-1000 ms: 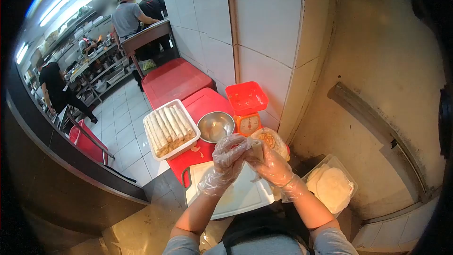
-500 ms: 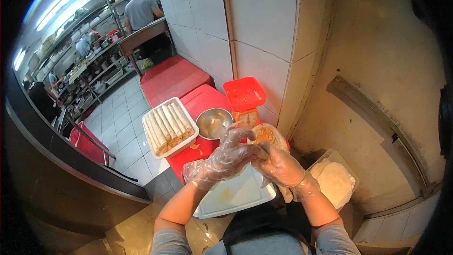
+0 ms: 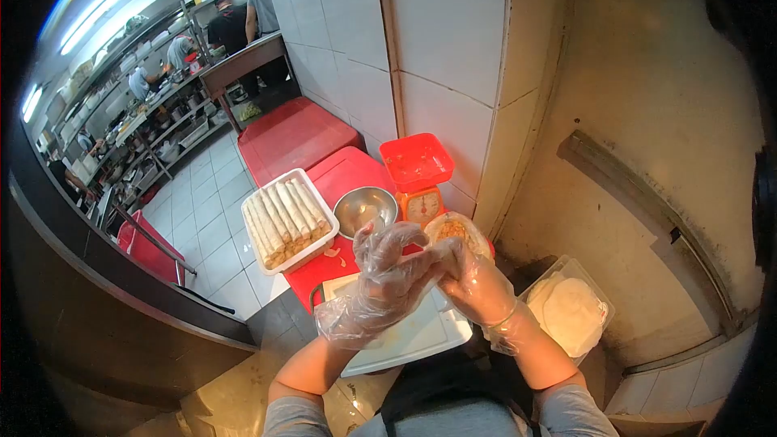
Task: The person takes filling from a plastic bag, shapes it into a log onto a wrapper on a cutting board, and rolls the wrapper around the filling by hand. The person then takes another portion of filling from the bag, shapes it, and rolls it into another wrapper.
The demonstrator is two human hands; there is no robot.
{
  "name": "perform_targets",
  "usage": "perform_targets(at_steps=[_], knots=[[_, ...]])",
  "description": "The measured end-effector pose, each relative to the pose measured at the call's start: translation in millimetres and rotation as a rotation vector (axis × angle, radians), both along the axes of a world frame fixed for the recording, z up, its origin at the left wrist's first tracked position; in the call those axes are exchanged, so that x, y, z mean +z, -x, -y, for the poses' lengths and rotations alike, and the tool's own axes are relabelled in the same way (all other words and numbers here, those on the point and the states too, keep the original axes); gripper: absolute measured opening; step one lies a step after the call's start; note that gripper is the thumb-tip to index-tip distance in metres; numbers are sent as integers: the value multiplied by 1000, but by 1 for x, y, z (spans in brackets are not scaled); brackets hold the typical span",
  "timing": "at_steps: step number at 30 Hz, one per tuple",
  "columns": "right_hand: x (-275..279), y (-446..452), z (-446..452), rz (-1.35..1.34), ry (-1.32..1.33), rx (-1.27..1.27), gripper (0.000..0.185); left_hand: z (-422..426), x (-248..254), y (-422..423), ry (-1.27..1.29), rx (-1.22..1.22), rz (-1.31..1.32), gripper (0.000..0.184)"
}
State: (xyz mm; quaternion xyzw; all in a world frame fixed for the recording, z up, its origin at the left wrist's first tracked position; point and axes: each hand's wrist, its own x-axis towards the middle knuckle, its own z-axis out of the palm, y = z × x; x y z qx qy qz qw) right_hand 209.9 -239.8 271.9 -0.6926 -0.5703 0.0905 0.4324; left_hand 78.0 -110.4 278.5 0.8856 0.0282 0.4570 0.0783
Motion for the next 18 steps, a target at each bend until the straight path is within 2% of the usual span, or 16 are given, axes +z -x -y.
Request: perform_targets(at_steps=[4, 7, 10, 13, 14, 16, 18], knots=[[-2, -2, 1, -17, -34, 49, 37, -6, 1, -2, 49, -85, -140, 21], [-7, -6, -2, -92, -126, 138, 35, -17, -6, -2, 292, -213, -199, 21], [-13, -14, 0, -352, -69, 267, 35, -24, 0, -3, 534, -360, -6, 21], [-8, -11, 0, -469, 18, 242, 35, -29, -4, -3, 320, -365, -21, 25], [-10, -12, -1, -482, -1, 270, 36, -30, 0, -2, 149, -379, -49, 27], [-16, -14, -4, -507, -42, 320, 36, -27, 6, 1, 90, -323, -149, 28], [-19, -16, -5, -518, 29, 334, 32, -26, 6, 0, 46, -297, -228, 28]])
